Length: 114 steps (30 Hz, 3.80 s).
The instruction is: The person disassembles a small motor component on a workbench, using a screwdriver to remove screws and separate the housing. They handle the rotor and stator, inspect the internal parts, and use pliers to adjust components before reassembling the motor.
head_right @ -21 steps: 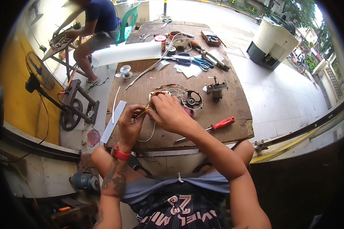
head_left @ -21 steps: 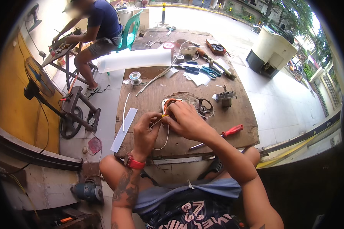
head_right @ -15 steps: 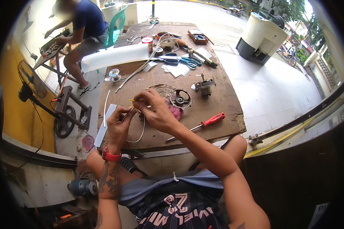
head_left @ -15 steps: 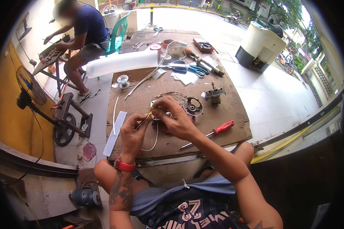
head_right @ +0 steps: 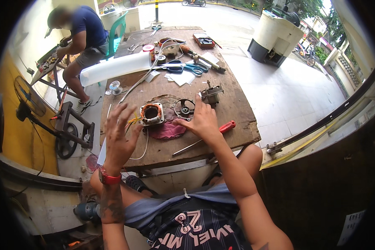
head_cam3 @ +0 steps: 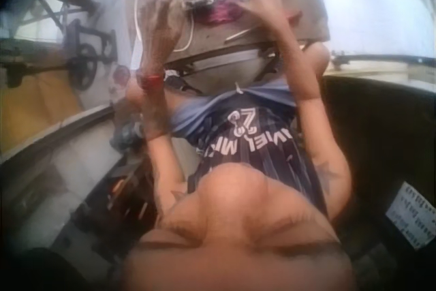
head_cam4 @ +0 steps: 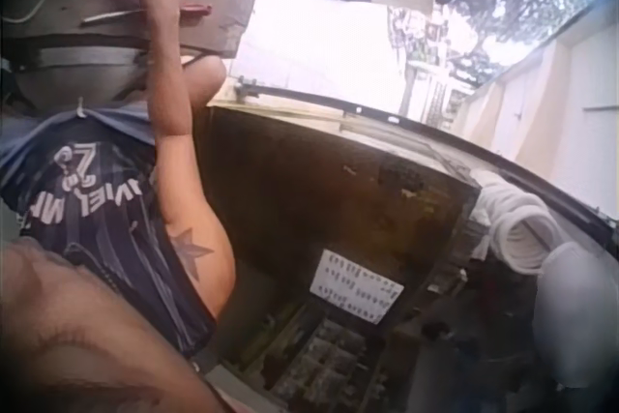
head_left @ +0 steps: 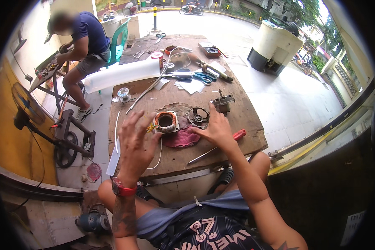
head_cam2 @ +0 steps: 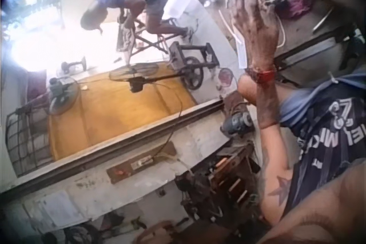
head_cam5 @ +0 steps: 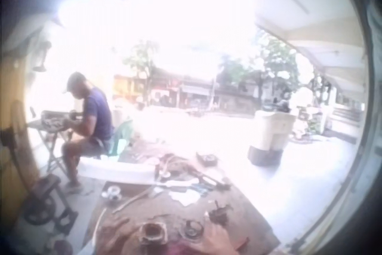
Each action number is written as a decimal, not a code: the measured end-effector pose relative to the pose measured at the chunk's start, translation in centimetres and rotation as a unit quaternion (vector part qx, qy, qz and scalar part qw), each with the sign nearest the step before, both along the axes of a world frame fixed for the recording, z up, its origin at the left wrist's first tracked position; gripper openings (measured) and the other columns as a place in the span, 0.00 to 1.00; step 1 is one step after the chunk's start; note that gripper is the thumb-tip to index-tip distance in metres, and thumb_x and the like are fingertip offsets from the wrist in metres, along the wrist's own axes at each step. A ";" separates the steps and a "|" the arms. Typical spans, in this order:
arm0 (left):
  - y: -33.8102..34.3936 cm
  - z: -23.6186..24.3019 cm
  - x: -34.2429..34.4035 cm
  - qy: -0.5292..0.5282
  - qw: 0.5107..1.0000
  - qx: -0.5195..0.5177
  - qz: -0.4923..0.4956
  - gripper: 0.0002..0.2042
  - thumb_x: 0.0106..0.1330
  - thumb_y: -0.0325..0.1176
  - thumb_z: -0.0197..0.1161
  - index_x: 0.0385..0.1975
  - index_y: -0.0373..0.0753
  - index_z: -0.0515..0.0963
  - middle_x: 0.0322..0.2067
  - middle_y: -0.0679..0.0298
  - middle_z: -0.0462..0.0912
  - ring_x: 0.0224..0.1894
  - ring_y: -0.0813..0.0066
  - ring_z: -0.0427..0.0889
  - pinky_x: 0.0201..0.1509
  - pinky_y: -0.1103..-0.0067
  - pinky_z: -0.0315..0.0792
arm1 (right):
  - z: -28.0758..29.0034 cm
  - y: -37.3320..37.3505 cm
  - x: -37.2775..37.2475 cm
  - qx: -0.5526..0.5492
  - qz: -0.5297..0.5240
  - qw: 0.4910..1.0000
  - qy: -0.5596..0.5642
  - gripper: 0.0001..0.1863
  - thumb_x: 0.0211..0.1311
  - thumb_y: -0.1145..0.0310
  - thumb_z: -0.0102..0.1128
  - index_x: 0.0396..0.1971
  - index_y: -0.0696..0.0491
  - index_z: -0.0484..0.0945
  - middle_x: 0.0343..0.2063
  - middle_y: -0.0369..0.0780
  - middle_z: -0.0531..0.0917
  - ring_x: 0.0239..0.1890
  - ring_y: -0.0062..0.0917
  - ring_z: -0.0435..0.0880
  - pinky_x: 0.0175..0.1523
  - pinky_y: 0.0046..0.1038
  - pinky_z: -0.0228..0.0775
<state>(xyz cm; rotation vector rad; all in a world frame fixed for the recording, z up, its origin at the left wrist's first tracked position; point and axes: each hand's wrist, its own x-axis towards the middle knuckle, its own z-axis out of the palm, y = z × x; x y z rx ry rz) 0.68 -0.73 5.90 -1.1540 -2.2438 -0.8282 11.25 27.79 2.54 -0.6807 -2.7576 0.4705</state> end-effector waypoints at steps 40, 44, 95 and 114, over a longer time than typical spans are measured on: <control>-3.8 1.7 -6.3 -0.444 0.877 -0.168 -0.078 0.15 0.79 0.40 0.61 0.53 0.35 0.80 0.34 0.62 0.86 0.30 0.77 0.82 0.37 0.76 0.77 | 0.0 1.5 -2.4 -0.174 0.241 0.939 0.171 0.56 0.50 0.56 0.88 0.75 0.48 0.60 0.66 0.48 0.71 0.68 0.43 0.75 0.71 0.42 0.73; -5.7 2.1 -6.9 -0.507 0.836 -0.181 -0.101 0.15 0.81 0.41 0.60 0.47 0.32 0.83 0.31 0.67 0.83 0.33 0.82 0.79 0.39 0.80 0.74 | -0.4 1.1 -2.5 -0.122 0.232 0.950 0.170 0.54 0.49 0.56 0.87 0.74 0.48 0.63 0.62 0.49 0.73 0.67 0.44 0.75 0.73 0.42 0.70; 0.7 -7.9 -4.3 -0.618 0.606 0.431 -0.257 0.14 0.82 0.34 0.60 0.62 0.40 0.78 0.53 0.67 0.88 0.44 0.84 0.83 0.45 0.82 0.74 | 7.7 -7.4 -6.9 0.037 0.436 0.894 0.092 0.52 0.44 0.68 0.85 0.74 0.40 0.69 0.69 0.47 0.70 0.69 0.49 0.74 0.75 0.44 0.71; 0.6 -7.3 -4.6 -0.701 0.507 0.424 -0.268 0.15 0.82 0.48 0.61 0.51 0.43 0.83 0.43 0.71 0.84 0.41 0.82 0.76 0.43 0.78 0.68 | 8.4 -8.0 -8.3 0.115 0.461 0.879 0.040 0.49 0.43 0.68 0.84 0.71 0.39 0.70 0.67 0.46 0.73 0.68 0.50 0.73 0.73 0.47 0.71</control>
